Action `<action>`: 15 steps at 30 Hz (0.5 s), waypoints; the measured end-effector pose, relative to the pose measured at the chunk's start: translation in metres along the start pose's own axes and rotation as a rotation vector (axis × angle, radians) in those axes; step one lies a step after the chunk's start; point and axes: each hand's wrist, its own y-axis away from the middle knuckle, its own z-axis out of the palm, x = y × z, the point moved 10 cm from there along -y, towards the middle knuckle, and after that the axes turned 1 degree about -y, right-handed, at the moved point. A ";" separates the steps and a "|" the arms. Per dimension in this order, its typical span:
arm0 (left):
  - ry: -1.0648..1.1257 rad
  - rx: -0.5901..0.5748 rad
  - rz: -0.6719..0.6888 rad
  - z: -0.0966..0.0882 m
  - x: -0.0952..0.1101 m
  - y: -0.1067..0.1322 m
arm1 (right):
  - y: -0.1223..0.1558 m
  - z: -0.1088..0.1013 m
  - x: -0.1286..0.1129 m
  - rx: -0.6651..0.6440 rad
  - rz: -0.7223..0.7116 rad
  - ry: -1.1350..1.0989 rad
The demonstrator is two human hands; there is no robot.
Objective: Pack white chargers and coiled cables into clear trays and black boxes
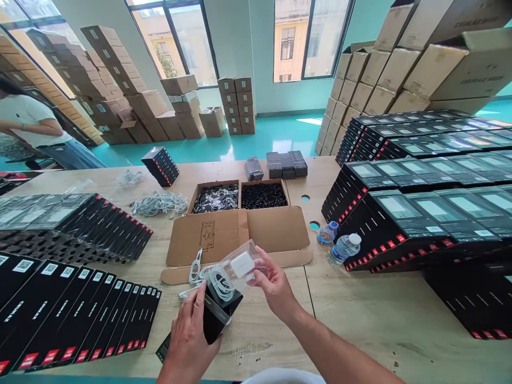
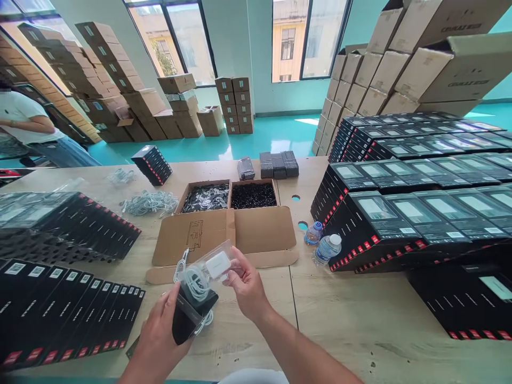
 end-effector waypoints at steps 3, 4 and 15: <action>0.062 0.004 0.029 0.000 0.007 -0.004 | 0.008 -0.010 -0.002 -0.034 0.074 0.073; 0.104 -0.014 0.043 0.003 0.010 -0.004 | 0.011 -0.012 -0.002 -0.043 0.104 0.094; 0.725 0.052 -0.051 0.038 0.041 0.003 | 0.027 -0.011 -0.039 -0.263 0.259 0.192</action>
